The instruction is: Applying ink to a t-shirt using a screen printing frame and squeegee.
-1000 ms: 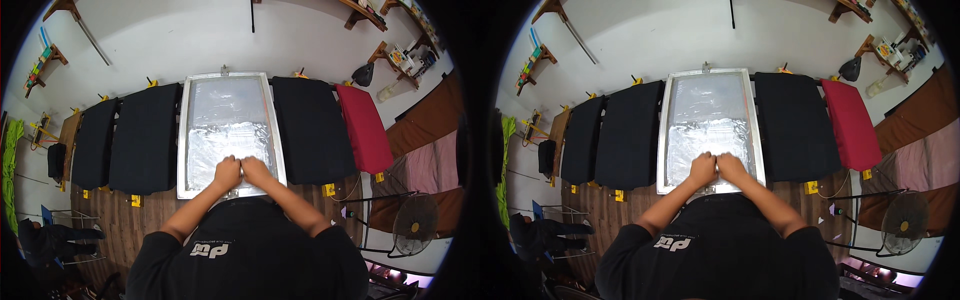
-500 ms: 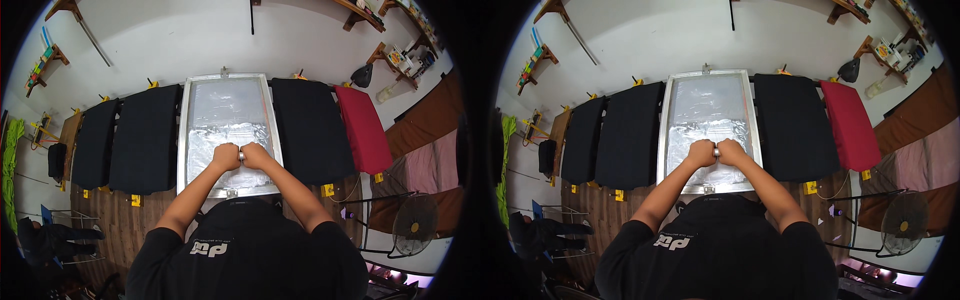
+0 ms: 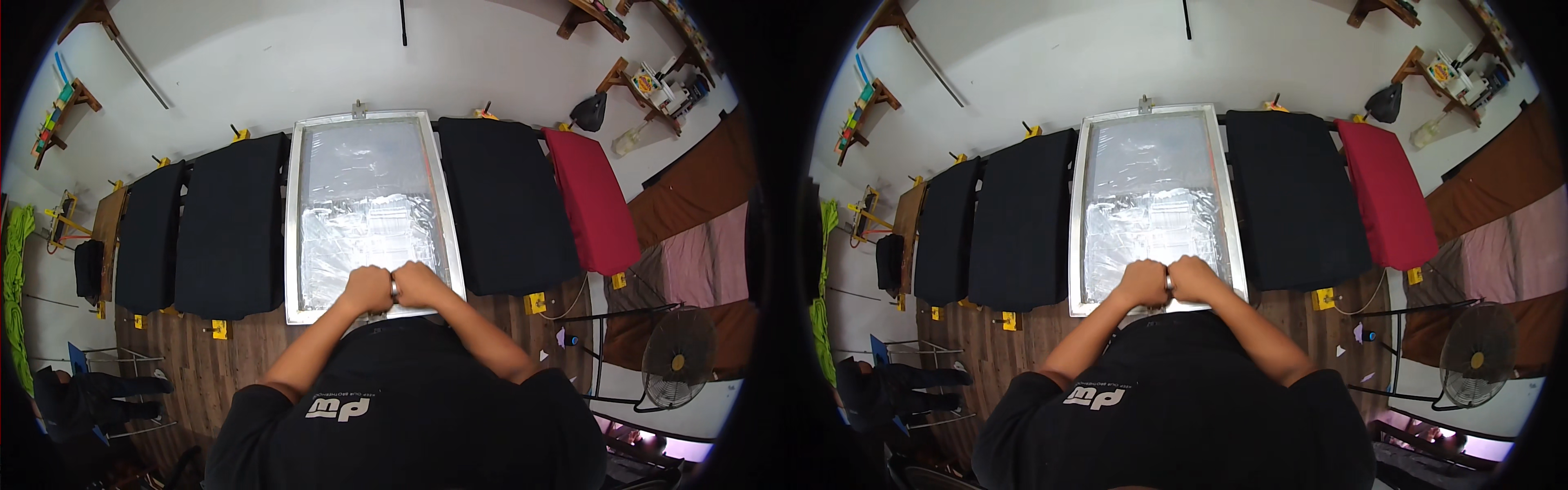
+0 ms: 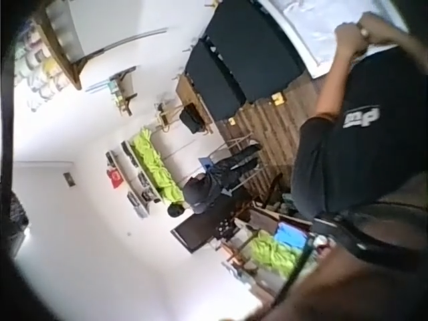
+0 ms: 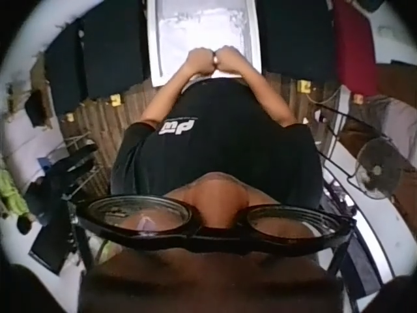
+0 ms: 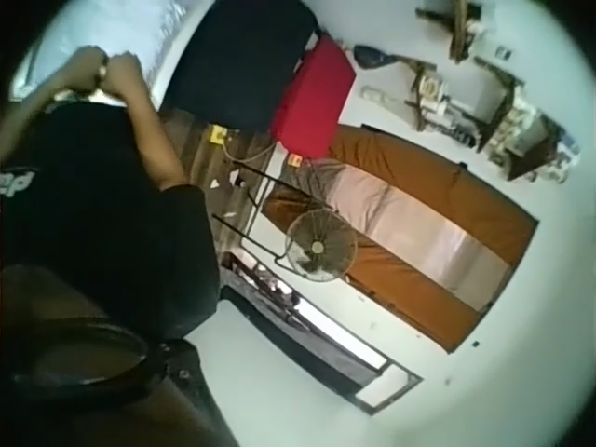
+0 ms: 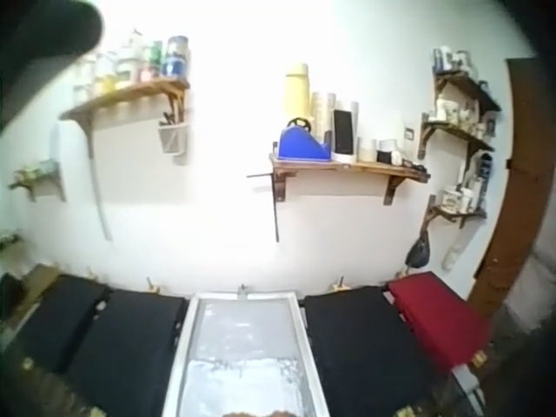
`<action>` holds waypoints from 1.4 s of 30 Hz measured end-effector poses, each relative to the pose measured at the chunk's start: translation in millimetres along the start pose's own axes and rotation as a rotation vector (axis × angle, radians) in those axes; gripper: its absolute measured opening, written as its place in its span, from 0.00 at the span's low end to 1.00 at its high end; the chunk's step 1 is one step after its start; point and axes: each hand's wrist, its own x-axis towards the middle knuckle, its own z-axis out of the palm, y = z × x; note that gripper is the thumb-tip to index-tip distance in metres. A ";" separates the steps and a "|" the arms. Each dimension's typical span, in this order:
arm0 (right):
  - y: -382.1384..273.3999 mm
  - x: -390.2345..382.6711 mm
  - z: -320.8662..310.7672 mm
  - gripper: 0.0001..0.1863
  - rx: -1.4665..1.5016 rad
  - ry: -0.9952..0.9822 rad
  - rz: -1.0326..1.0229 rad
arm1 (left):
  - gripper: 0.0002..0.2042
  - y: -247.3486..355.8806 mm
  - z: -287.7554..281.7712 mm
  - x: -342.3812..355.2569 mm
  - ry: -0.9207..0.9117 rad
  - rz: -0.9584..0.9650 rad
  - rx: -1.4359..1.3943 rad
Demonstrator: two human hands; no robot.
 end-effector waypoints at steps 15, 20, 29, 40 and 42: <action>18.1 27.8 -6.2 0.10 -0.058 0.179 0.065 | 0.12 -22.0 20.1 34.8 0.517 0.094 -0.024; -5.2 -15.2 33.1 0.11 -0.045 0.241 0.029 | 0.10 -7.8 45.0 -5.9 0.436 0.104 -0.068; 30.6 48.3 -29.9 0.09 0.007 -0.077 -0.023 | 0.14 -18.0 -39.6 34.4 -0.011 -0.092 -0.040; 7.7 43.2 -23.2 0.10 -0.044 -0.043 0.031 | 0.14 -30.9 -5.4 33.2 0.091 -0.077 0.002; 10.0 27.8 -9.4 0.10 -0.053 -0.065 0.026 | 0.15 -18.4 -6.4 23.4 0.037 -0.041 -0.013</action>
